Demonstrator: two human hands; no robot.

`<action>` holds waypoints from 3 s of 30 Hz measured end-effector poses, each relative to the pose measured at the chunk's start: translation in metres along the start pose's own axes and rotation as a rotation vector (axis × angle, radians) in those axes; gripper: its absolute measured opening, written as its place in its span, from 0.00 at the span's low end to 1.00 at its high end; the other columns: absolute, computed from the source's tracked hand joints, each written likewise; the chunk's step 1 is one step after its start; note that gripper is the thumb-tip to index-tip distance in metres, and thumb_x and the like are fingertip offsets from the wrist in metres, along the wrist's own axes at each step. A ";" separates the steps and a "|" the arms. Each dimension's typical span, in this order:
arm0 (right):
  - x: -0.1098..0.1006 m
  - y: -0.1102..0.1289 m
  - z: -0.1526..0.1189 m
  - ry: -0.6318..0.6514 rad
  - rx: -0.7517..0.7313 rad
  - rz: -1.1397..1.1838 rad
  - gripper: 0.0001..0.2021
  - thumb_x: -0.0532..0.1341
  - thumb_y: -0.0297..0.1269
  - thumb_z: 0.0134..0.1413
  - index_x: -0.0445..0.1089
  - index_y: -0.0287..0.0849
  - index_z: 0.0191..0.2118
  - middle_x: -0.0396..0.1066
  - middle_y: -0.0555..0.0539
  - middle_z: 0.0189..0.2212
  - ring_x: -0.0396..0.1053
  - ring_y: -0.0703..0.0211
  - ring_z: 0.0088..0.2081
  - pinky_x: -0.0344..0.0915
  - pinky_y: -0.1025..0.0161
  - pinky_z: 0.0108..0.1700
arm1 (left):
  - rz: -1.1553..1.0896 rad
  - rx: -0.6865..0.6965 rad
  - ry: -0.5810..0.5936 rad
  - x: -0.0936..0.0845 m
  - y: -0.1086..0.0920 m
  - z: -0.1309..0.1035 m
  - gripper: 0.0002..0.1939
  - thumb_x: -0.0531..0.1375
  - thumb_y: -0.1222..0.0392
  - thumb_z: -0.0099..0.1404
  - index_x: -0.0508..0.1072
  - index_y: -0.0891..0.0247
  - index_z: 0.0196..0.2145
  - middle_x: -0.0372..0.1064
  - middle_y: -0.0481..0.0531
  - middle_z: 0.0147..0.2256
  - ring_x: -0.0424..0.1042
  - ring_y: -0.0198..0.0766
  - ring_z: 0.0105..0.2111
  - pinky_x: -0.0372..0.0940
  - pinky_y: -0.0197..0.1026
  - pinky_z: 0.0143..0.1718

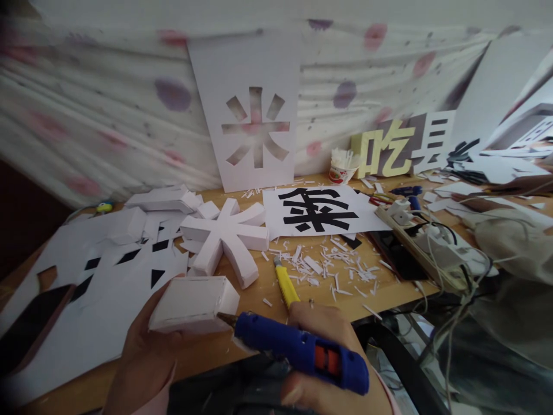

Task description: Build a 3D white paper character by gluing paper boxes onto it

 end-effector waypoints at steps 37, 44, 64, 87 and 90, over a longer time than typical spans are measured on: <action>0.026 0.017 -0.013 -0.059 -0.002 0.263 0.33 0.58 0.74 0.43 0.64 0.42 0.22 0.60 0.53 0.18 0.56 0.65 0.20 0.49 0.65 0.23 | -0.431 -0.150 0.142 0.033 0.005 -0.035 0.17 0.69 0.58 0.57 0.79 0.53 0.46 0.78 0.51 0.47 0.78 0.47 0.45 0.75 0.43 0.45; 0.025 0.016 -0.012 -0.128 -0.013 0.248 0.32 0.59 0.73 0.43 0.64 0.44 0.21 0.61 0.52 0.17 0.57 0.63 0.19 0.48 0.65 0.21 | -0.496 -0.139 0.166 0.033 0.011 -0.034 0.14 0.67 0.60 0.60 0.80 0.52 0.45 0.78 0.52 0.46 0.78 0.47 0.44 0.75 0.43 0.45; 0.017 0.018 -0.010 -0.144 0.025 0.202 0.31 0.56 0.71 0.49 0.64 0.45 0.21 0.59 0.51 0.17 0.58 0.61 0.20 0.53 0.64 0.22 | -0.748 -0.223 0.461 0.025 0.013 -0.034 0.19 0.53 0.62 0.72 0.72 0.50 0.56 0.69 0.49 0.57 0.69 0.48 0.55 0.67 0.48 0.56; 0.023 0.019 -0.015 -0.101 -0.065 0.156 0.31 0.56 0.72 0.48 0.65 0.43 0.23 0.59 0.55 0.18 0.54 0.67 0.20 0.49 0.67 0.22 | -0.670 -0.249 0.248 0.028 0.012 -0.035 0.18 0.59 0.69 0.64 0.78 0.52 0.48 0.76 0.51 0.50 0.75 0.47 0.49 0.72 0.46 0.49; 0.023 0.019 -0.015 -0.098 -0.063 0.119 0.32 0.55 0.73 0.48 0.64 0.43 0.23 0.60 0.55 0.18 0.55 0.67 0.20 0.48 0.67 0.22 | -0.656 -0.238 0.200 0.030 0.011 -0.035 0.18 0.61 0.69 0.63 0.78 0.52 0.48 0.77 0.52 0.48 0.77 0.46 0.47 0.73 0.45 0.47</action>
Point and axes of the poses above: each hand's wrist, its own z-axis towards the middle knuckle, its own x-axis out of the palm, y = z × x, the point moved 2 cm from there along z, towards the middle knuckle
